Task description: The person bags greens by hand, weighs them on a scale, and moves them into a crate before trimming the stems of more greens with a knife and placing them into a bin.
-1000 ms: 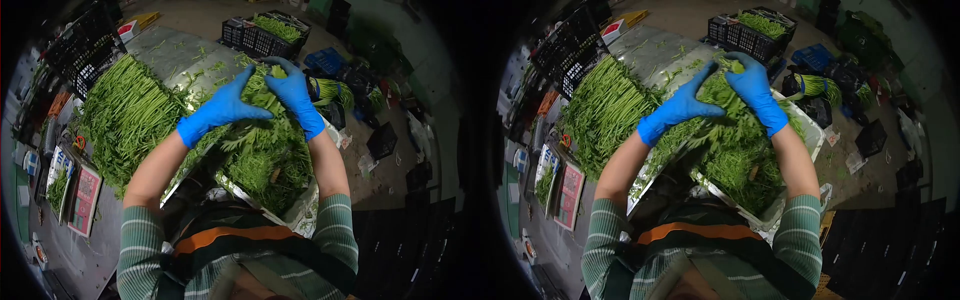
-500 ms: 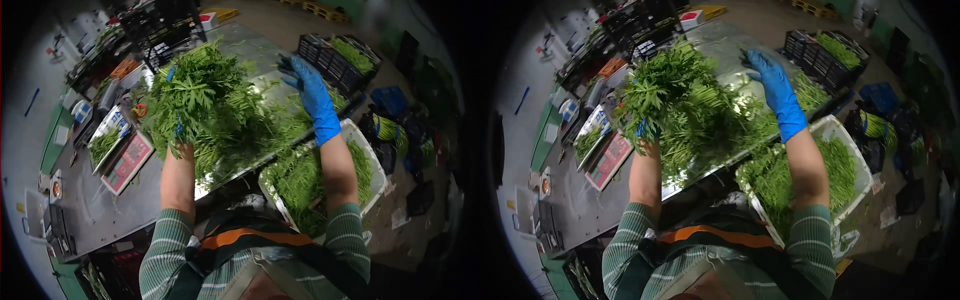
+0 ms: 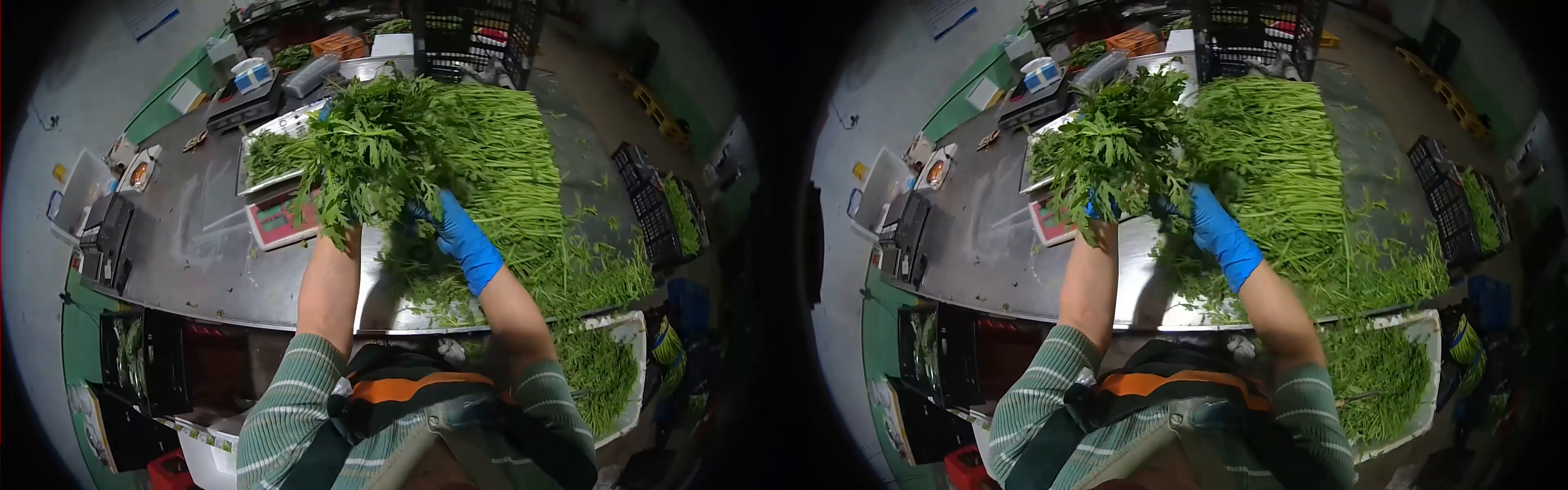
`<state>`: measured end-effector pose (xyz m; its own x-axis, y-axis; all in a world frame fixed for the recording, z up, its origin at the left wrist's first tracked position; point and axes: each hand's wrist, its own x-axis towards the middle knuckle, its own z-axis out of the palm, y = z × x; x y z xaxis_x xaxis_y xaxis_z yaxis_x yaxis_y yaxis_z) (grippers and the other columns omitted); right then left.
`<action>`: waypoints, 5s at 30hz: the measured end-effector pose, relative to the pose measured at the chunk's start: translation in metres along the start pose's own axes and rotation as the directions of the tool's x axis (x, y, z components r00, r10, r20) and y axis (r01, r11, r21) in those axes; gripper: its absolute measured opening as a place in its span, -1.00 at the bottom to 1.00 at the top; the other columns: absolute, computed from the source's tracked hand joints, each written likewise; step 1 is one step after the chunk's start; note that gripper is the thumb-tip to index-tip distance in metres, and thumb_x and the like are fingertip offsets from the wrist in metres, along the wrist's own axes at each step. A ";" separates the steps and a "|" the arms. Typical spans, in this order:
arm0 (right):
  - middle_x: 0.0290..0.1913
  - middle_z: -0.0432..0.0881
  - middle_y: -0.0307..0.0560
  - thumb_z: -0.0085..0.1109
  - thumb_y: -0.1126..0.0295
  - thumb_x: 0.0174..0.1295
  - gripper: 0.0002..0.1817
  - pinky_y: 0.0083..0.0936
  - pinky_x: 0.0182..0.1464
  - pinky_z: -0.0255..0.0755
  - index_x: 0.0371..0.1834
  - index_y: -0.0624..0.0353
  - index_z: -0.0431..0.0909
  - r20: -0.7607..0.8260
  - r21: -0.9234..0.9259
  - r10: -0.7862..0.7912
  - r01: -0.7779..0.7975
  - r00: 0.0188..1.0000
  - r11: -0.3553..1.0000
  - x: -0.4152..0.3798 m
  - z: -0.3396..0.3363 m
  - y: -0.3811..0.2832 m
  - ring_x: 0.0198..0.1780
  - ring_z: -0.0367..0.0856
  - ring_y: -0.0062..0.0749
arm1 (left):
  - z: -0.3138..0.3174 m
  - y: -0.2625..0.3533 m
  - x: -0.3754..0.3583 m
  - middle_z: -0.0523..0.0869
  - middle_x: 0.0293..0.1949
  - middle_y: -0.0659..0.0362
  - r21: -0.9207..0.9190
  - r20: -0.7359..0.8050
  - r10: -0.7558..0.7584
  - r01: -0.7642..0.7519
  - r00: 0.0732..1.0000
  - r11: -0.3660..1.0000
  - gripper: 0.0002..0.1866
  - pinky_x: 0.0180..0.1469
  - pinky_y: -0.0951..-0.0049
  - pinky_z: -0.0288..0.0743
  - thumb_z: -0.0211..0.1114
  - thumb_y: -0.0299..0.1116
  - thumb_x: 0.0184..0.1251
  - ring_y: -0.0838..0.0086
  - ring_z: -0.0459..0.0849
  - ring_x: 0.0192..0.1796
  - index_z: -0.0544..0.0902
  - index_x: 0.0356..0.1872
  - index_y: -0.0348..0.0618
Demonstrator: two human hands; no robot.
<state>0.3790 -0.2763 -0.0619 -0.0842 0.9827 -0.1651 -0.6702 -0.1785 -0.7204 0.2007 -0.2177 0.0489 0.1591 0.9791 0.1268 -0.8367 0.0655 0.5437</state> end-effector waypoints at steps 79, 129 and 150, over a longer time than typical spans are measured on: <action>-0.50 0.51 -0.05 0.09 0.35 -0.05 -0.87 -0.29 -0.48 0.39 -0.41 0.07 0.48 0.752 -0.622 -0.206 0.569 0.626 -0.538 0.166 0.151 0.046 -0.46 0.53 -0.15 | -0.168 0.082 0.077 0.53 -0.43 0.14 0.542 0.555 -0.083 -0.436 0.827 -0.718 -0.75 -0.07 0.30 0.30 0.13 -0.41 -0.13 0.26 0.48 -0.24 0.54 -0.31 -0.04; -0.37 0.47 -0.10 0.10 0.46 -0.18 -0.89 -0.28 -0.01 0.29 -0.51 0.12 0.54 0.657 -0.279 -0.038 0.196 0.753 -0.940 0.242 -0.160 -0.217 -0.25 0.44 -0.23 | 0.024 -0.122 0.180 0.48 0.04 0.06 0.769 0.504 -0.377 -0.602 0.777 -0.214 -0.50 0.13 0.29 0.29 0.25 -0.18 0.05 0.13 0.40 0.11 0.43 0.04 -0.11; 0.10 0.35 0.05 0.17 0.37 -0.19 -0.38 -0.04 0.16 0.10 0.08 0.11 0.32 0.569 -0.636 -0.408 0.068 0.714 -0.768 0.241 -0.164 -0.249 0.17 0.28 -0.11 | 0.031 -0.251 0.347 0.46 0.02 -0.18 0.851 0.093 -0.721 -0.430 0.687 -0.301 -0.02 0.12 0.34 0.29 0.02 0.43 -0.12 0.10 0.44 0.09 0.37 0.07 -0.37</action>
<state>0.6466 -0.0034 -0.0326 -0.2064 0.8030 0.5591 0.9785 0.1724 0.1136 0.4821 0.0992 -0.0183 0.7610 0.6076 -0.2275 0.6290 -0.6051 0.4881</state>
